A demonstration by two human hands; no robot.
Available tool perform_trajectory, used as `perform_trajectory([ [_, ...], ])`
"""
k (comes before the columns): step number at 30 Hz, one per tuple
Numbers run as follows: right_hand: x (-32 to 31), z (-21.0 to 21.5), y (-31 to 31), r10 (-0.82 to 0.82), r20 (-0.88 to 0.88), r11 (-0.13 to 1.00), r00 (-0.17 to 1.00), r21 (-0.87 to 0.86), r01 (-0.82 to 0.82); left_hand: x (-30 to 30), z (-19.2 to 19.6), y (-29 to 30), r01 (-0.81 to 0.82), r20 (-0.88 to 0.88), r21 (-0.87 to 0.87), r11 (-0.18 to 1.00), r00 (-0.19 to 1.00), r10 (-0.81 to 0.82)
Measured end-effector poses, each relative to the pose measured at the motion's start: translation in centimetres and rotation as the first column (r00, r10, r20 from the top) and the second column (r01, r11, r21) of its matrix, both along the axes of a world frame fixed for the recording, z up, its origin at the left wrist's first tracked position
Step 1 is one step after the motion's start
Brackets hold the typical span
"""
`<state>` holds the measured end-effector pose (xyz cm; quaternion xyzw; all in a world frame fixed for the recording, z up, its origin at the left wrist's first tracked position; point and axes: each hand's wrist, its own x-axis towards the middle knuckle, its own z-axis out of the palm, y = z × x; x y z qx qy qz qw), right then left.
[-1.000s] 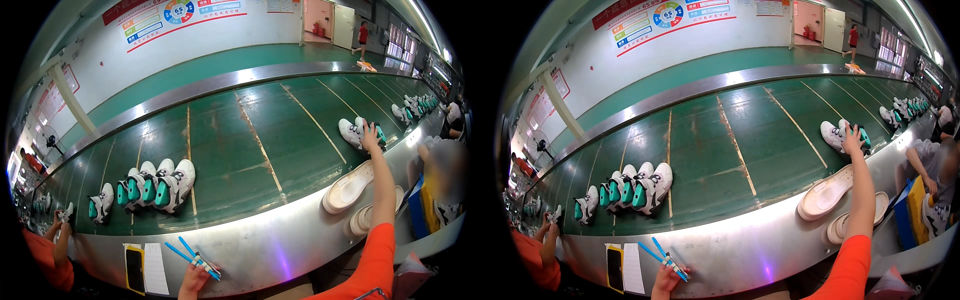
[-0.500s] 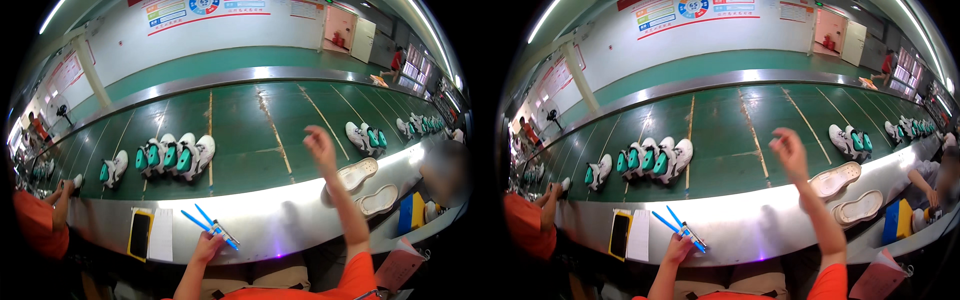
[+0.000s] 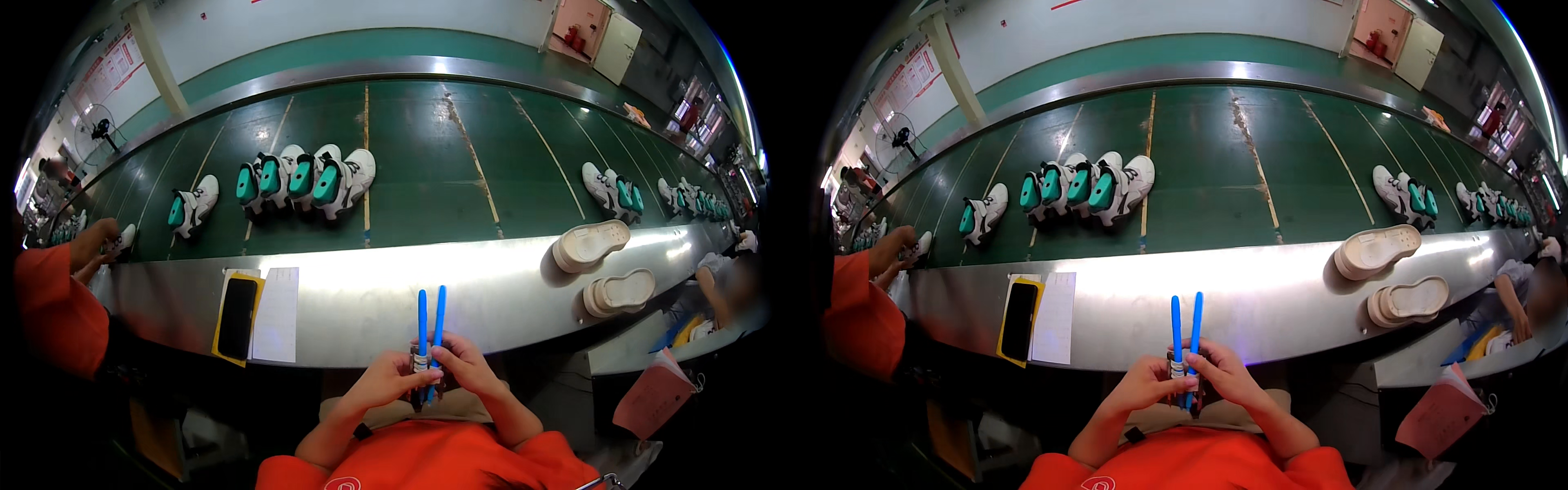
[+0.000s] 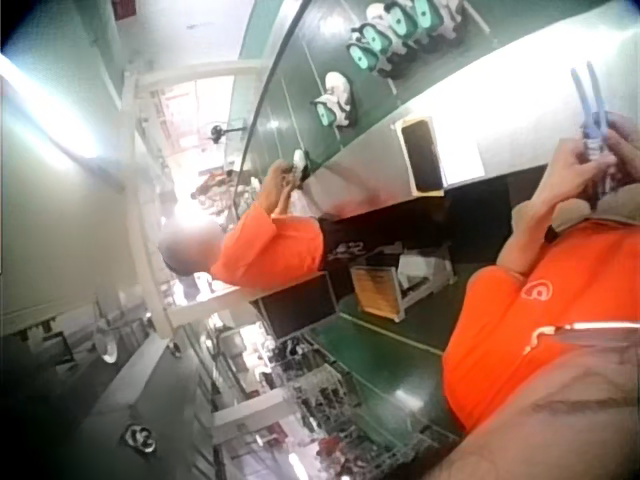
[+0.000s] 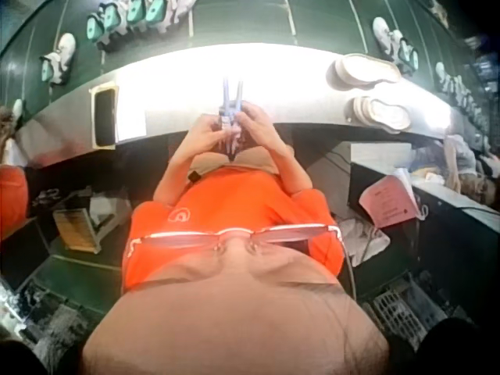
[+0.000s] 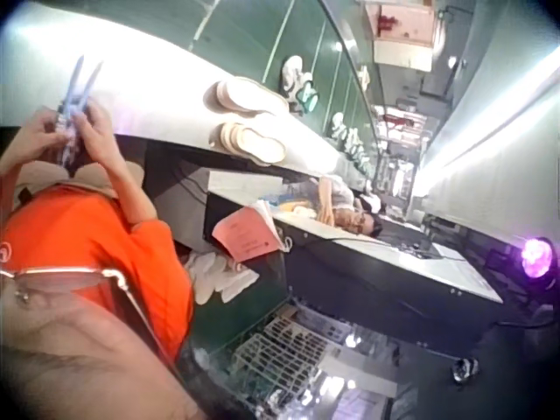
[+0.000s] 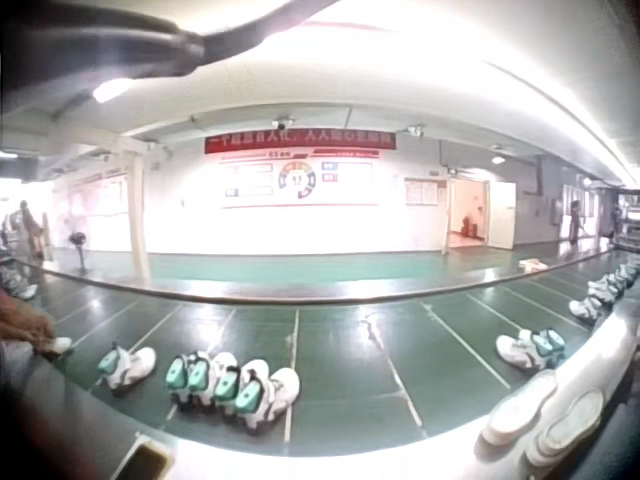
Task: The person picks up white sneakers with teal accents from a conveyor belt and uses a blue-handled tool to trim excess material from the shoe's sole. The person handles the shoes one at a time, performing the trimming action and then placing the finished shoes back onto the moving belt.
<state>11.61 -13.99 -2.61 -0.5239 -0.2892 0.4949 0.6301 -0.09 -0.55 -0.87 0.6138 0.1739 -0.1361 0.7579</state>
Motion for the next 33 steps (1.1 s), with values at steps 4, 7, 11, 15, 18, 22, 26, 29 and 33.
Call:
perform_trajectory([
  [4,-0.7,-0.6,-1.3,-0.102,0.078,0.995,0.992,-0.015,0.103,0.4,0.3,-0.5,0.003,-0.027,0.078,0.997,1.0,-0.001],
  [7,-0.7,0.1,-1.3,-0.054,0.208,0.998,0.977,-0.01,0.057,0.4,-1.3,-0.6,0.017,0.048,0.113,0.993,0.999,-0.023],
  [11,0.8,-1.7,-2.1,0.082,0.005,0.996,0.997,0.044,-0.082,0.8,0.1,-0.2,0.157,0.064,0.187,0.97,0.983,-0.172],
  [15,0.3,-1.3,-1.7,0.169,0.031,0.984,0.985,-0.058,-0.167,0.7,-3.0,-0.5,0.218,0.14,0.244,0.945,0.956,-0.257],
  [18,-0.7,-1.7,-2.1,0.019,0.111,0.999,0.994,-0.038,-0.014,1.5,-3.0,-1.0,0.233,0.117,0.153,0.96,0.961,-0.251],
  [22,-0.9,-2.3,-3.1,-0.135,0.173,0.99,0.976,0.067,0.125,2.7,-2.4,-0.1,0.487,-0.109,0.368,0.792,0.868,-0.484],
  [26,-0.5,-2.6,-3.9,-0.332,-0.031,0.943,0.943,0.015,0.333,3.6,-1.2,0.8,0.365,-0.021,0.213,0.906,0.929,-0.369],
  [29,0.9,-2.4,-5.0,-0.51,-0.252,0.856,0.823,-0.054,0.514,6.1,-0.6,4.9,-0.078,0.258,0.475,0.876,0.965,-0.053],
  [33,2.9,-3.9,-6.4,-0.401,-0.462,0.861,0.791,0.106,0.498,11.2,-4.6,16.1,-0.826,0.583,0.478,0.298,0.553,0.595],
])
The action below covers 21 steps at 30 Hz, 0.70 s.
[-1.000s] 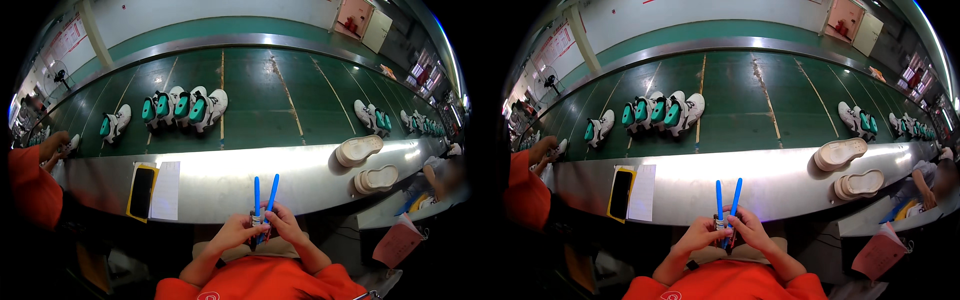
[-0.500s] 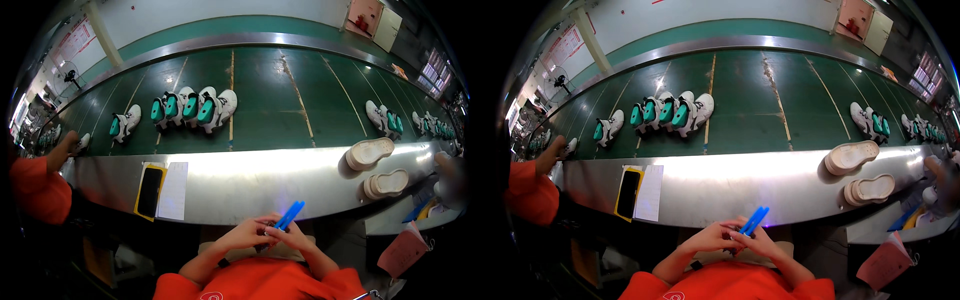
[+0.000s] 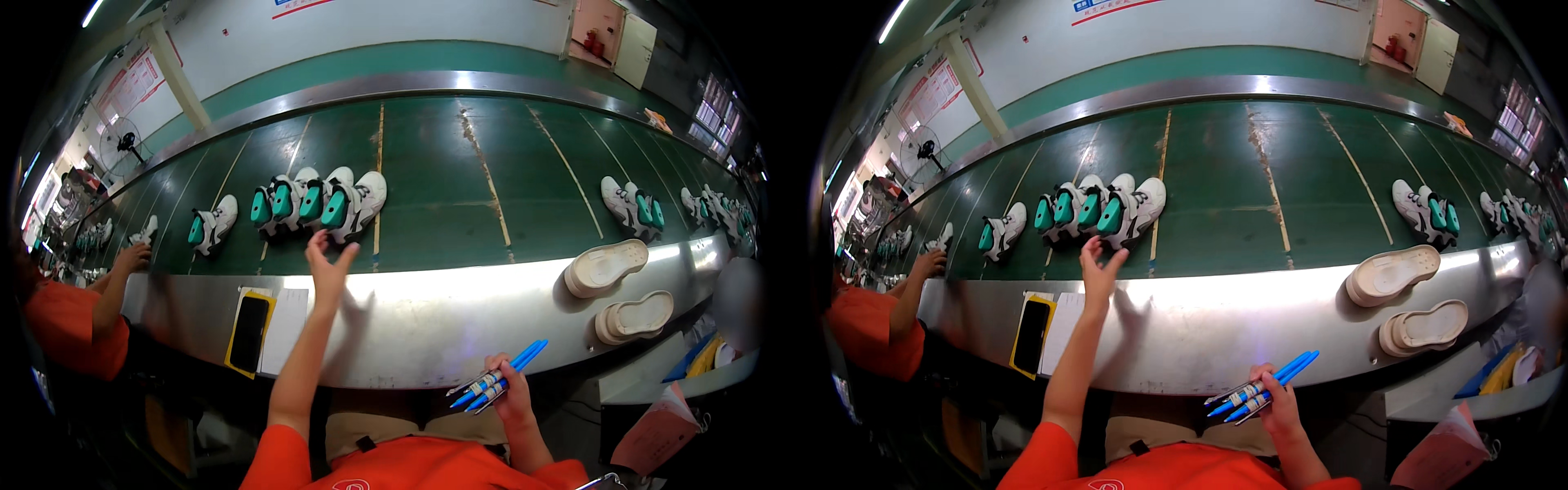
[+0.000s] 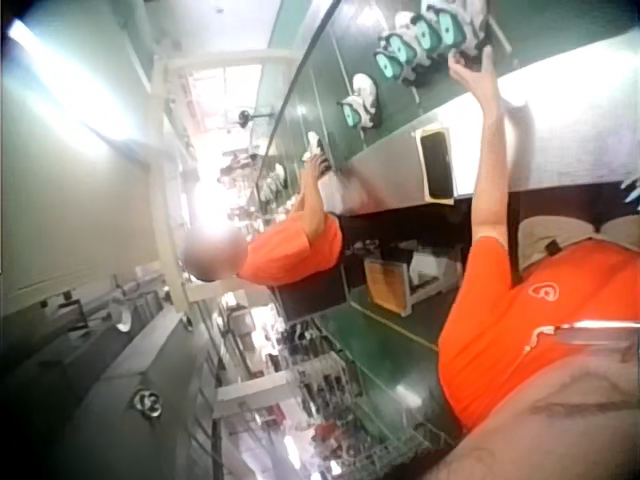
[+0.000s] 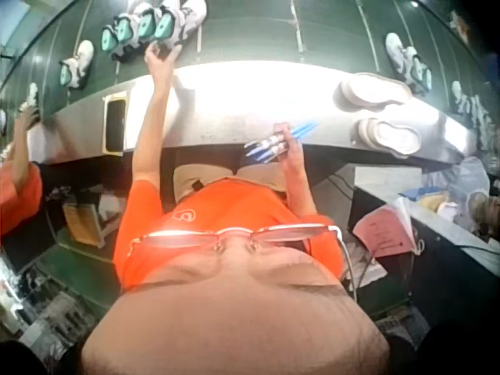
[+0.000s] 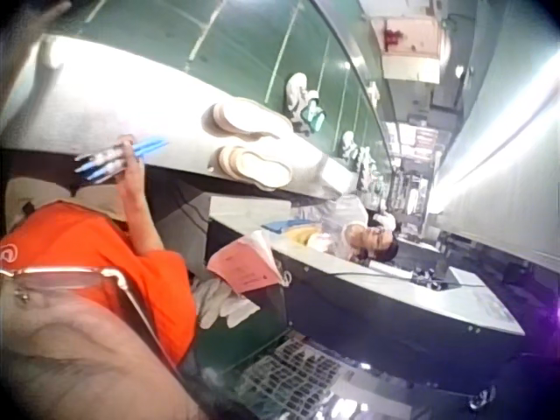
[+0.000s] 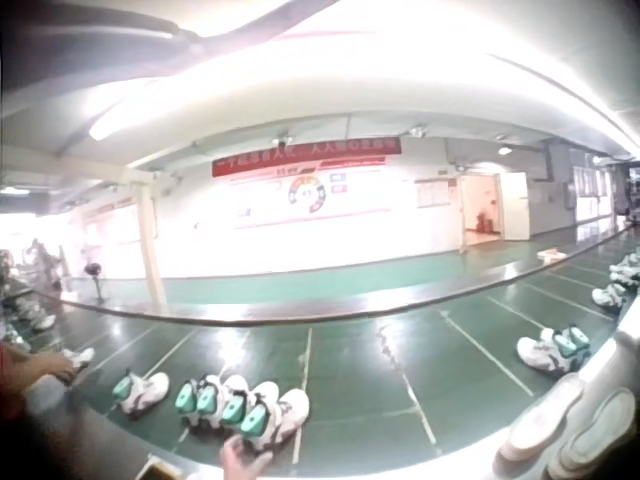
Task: The person picks up white sneakers with teal accents from a conveyor belt and uses a blue-handled tool to trim excess material from the shoe's sole. The person handles the shoes one at a time, performing the trimming action and then placing the finished shoes back onto the moving belt.
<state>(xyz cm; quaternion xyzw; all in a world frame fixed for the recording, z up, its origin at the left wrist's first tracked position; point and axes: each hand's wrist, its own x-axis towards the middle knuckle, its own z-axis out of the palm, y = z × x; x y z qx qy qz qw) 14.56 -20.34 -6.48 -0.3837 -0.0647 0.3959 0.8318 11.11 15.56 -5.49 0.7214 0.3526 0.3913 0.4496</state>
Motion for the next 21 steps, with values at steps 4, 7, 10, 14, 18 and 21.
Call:
perform_trajectory([
  [4,0.8,-0.6,-1.1,0.018,-0.016,0.996,1.0,0.088,-0.016,3.3,-4.6,5.0,-0.144,-0.066,0.166,0.976,0.985,0.157],
  [7,1.1,-1.0,-1.7,-0.046,-0.042,0.995,0.998,0.084,0.049,4.7,-6.4,7.2,-0.148,-0.031,0.12,0.982,0.988,0.152],
  [10,1.0,-0.4,-2.2,-0.119,-0.112,0.991,0.987,0.046,0.125,5.6,-4.6,7.8,0.077,0.098,-0.014,0.997,0.992,-0.076],
  [14,0.9,1.1,-2.4,-0.1,-0.08,0.995,0.992,-0.002,0.1,5.5,-1.6,6.7,0.083,0.022,0.265,0.961,0.995,-0.092],
  [18,0.6,2.2,-2.3,-0.143,0.009,0.986,0.99,-0.08,0.143,2.8,3.1,3.6,0.169,-0.263,0.047,0.984,0.953,-0.151],
  [21,0.5,2.5,-2.6,-0.24,0.055,0.957,0.969,-0.154,0.246,-0.7,4.1,-1.4,0.455,-0.174,-0.128,0.881,0.864,-0.472],
])
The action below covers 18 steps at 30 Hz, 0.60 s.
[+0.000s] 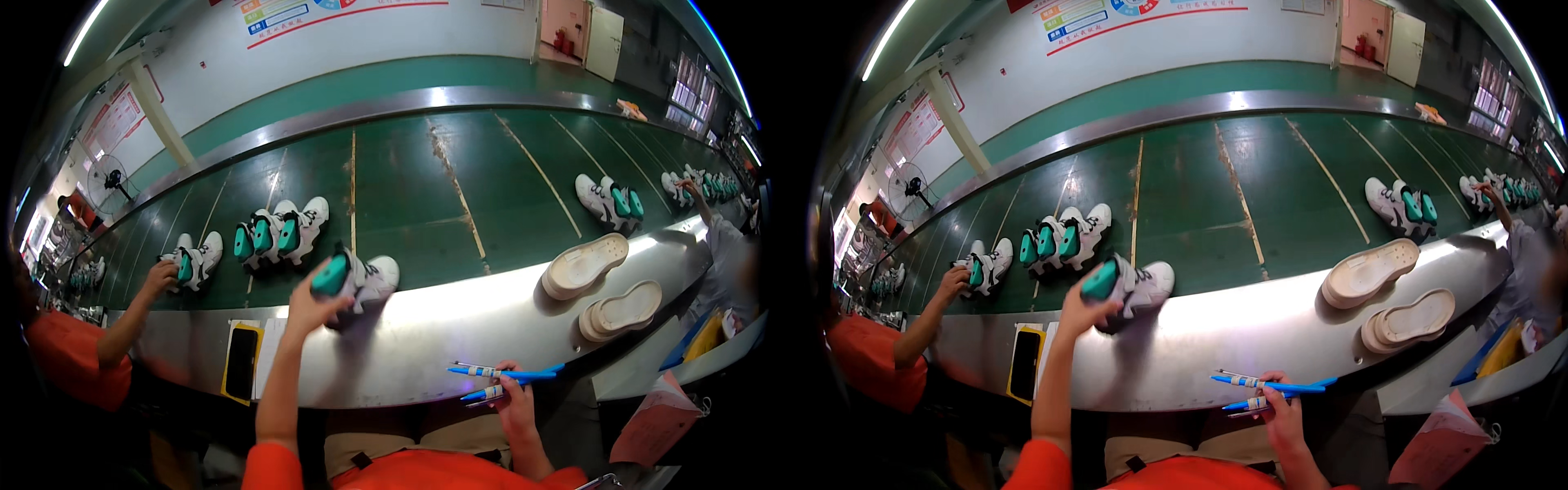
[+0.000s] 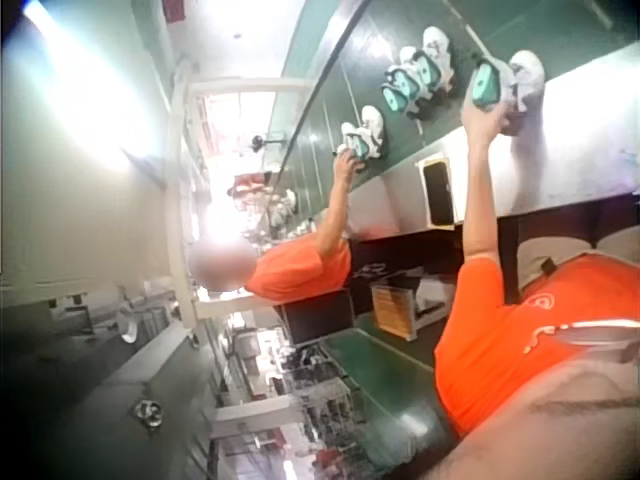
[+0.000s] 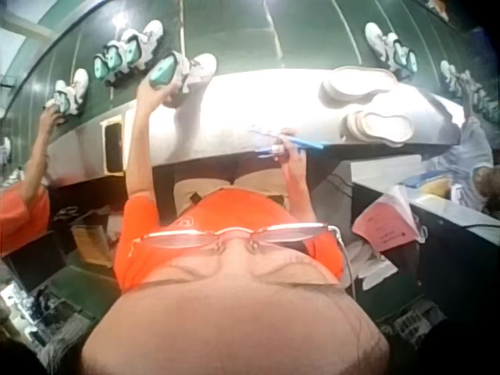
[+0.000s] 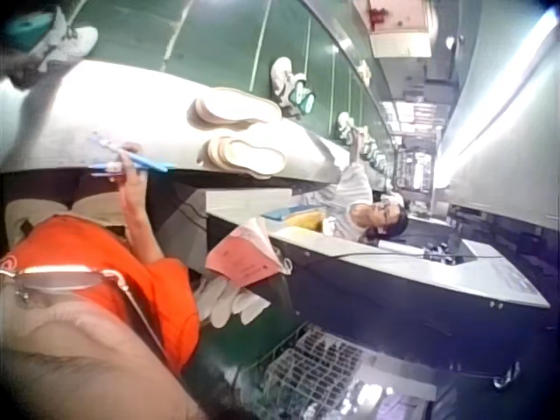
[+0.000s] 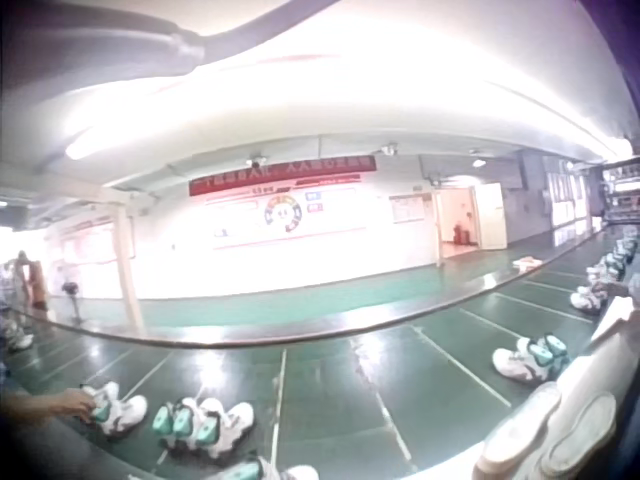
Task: The person picks up white sneakers with teal accents from a conveyor belt and uses a blue-handled tool to trim excess material from the shoe's sole. The person handles the shoes one at a time, performing the trimming action and then placing the finished shoes back onto the moving belt.
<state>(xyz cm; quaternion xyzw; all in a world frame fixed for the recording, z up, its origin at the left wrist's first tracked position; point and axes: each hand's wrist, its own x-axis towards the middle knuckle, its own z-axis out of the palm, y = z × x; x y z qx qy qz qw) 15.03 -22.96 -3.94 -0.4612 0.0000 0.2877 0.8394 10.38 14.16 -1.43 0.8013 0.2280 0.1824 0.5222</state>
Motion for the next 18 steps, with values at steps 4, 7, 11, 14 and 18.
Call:
perform_trajectory([
  [4,-0.5,0.0,0.8,-0.036,-0.032,0.999,0.999,-0.026,0.035,-5.8,0.7,-11.2,-0.093,0.045,0.173,0.981,0.995,0.087],
  [7,-0.3,0.5,1.1,-0.033,-0.056,0.999,0.998,-0.043,0.03,-6.8,-0.2,-16.5,-0.126,-0.03,0.421,0.898,0.988,0.153],
  [11,0.1,-0.2,0.8,-0.088,-0.004,0.996,0.996,-0.03,0.088,-6.9,0.9,-16.7,0.045,-0.132,0.203,0.978,0.991,-0.019],
  [14,0.6,-0.1,0.9,-0.145,0.052,0.989,0.988,0.014,0.144,-4.2,3.4,-12.4,0.095,-0.356,0.033,0.995,0.931,-0.077],
  [18,0.8,-0.1,2.3,-0.254,0.069,0.967,0.965,0.023,0.253,3.7,-4.3,-4.7,0.06,-0.081,0.122,0.991,0.995,-0.05],
])
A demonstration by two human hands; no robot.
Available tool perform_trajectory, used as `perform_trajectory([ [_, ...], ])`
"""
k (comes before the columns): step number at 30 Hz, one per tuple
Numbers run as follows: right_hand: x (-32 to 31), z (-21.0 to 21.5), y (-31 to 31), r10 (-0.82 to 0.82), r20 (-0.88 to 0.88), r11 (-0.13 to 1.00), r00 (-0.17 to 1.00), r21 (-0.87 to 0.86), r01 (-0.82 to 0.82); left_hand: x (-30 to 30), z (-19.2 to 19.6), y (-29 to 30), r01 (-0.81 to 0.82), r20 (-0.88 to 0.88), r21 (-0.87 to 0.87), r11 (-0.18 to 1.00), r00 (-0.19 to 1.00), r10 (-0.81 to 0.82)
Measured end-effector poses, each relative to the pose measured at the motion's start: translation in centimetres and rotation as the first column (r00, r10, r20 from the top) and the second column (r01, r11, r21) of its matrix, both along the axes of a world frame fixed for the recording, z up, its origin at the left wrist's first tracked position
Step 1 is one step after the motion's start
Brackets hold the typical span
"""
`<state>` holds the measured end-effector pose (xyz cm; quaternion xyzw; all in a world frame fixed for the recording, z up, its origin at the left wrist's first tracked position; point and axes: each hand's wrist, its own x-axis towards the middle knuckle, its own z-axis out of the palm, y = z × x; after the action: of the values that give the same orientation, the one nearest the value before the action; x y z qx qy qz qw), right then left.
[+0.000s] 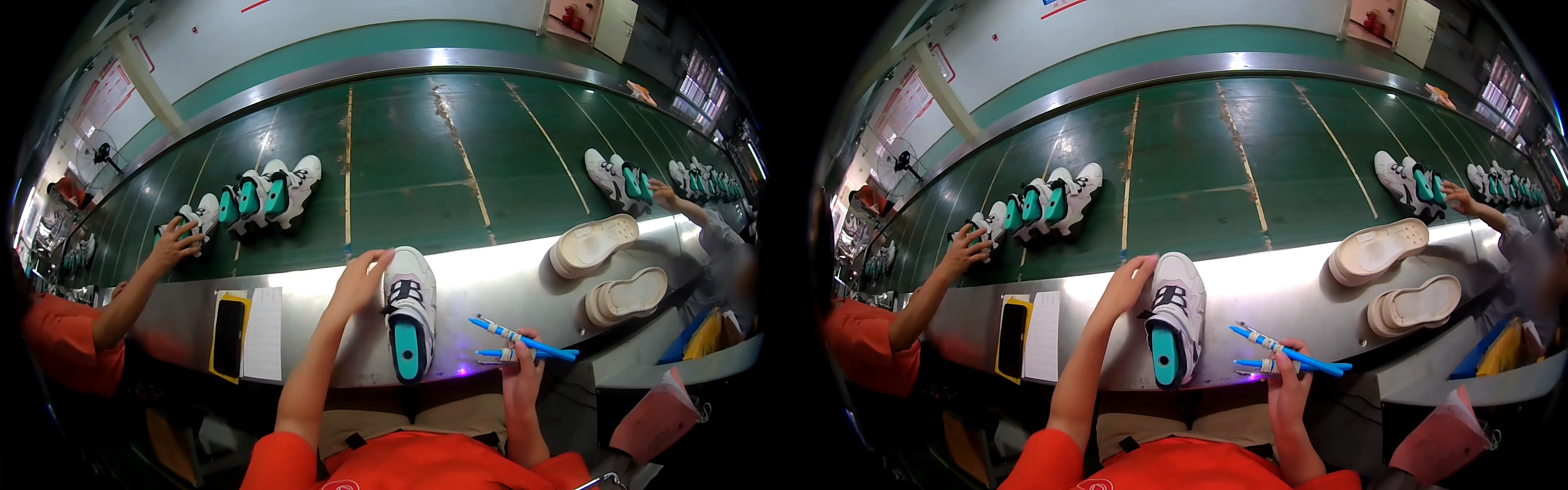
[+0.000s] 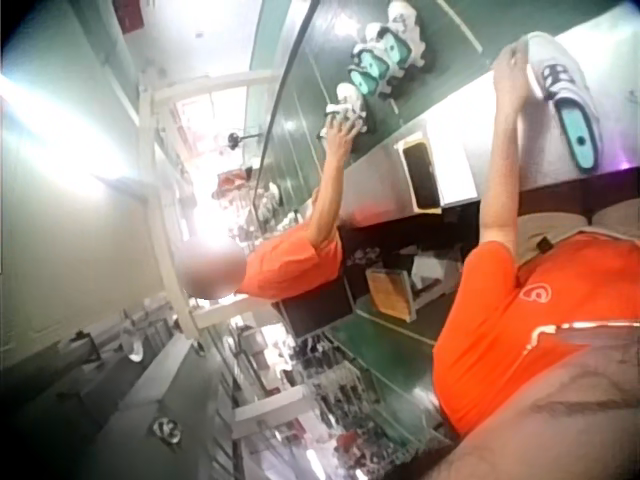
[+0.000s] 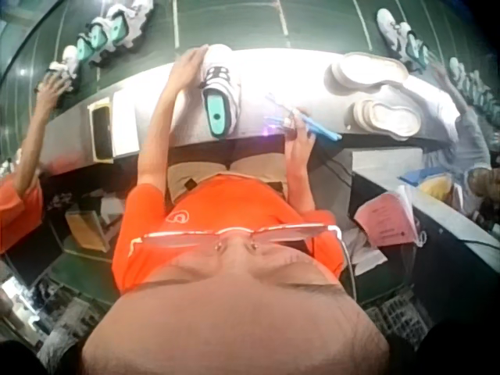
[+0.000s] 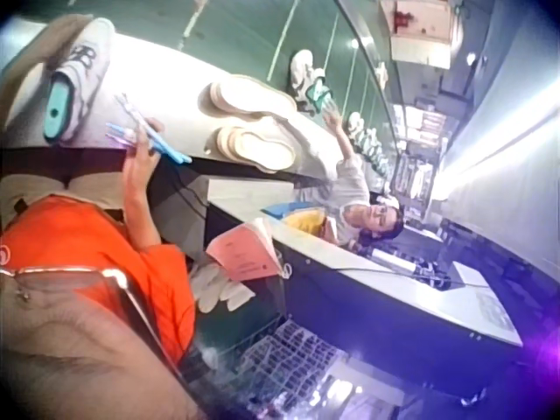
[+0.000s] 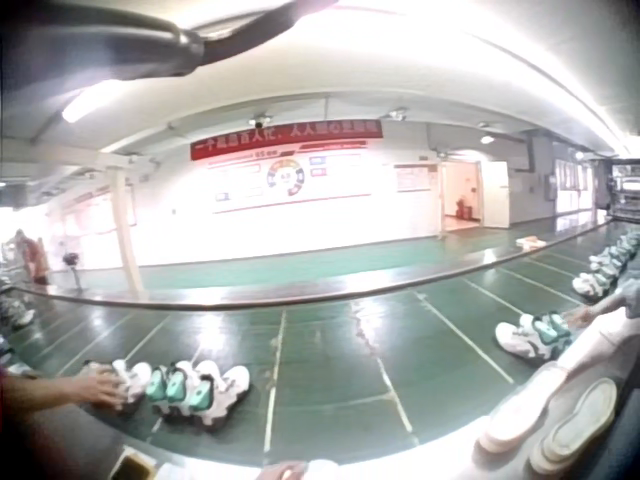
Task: The person picks up white sneakers with teal accents from a conveyor belt and uses a blue-handled tool to trim excess material from the shoe's sole. The person handles the shoes one at a time, performing the trimming action and then placing the finished shoes back onto the moving belt.
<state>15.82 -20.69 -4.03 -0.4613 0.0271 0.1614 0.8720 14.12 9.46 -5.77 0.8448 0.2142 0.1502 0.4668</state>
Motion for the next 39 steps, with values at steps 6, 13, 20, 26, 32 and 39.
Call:
perform_trajectory([
  [6,1.3,-1.5,0.3,-0.094,0.17,0.991,0.981,-0.083,0.109,4.7,-0.5,-1.1,0.059,-0.118,-0.426,0.903,0.986,-0.12],
  [13,1.7,1.0,1.6,-0.067,0.325,0.991,0.943,-0.085,0.1,-0.9,7.3,-5.0,0.103,0.342,-0.436,0.894,0.938,0.059],
  [20,1.2,4.4,3.3,-0.193,0.483,0.98,0.854,0.058,0.189,-4.6,9.6,-10.1,0.211,0.558,-0.11,0.971,0.822,-0.116],
  [26,0.1,8.0,3.7,-0.144,0.39,0.98,0.91,0.187,0.075,-4.2,9.7,-11.4,0.221,0.56,-0.109,0.969,0.819,-0.124],
  [32,-1.1,7.3,3.0,-0.126,0.716,0.957,0.687,-0.094,0.273,-4.4,10.1,-11.8,0.252,0.524,-0.169,0.953,0.842,-0.129],
  [39,-2.8,7.4,3.2,0.075,0.892,0.888,0.445,-0.263,0.378,-4.6,9.9,-11.4,0.23,0.487,-0.083,0.97,0.858,-0.162],
])
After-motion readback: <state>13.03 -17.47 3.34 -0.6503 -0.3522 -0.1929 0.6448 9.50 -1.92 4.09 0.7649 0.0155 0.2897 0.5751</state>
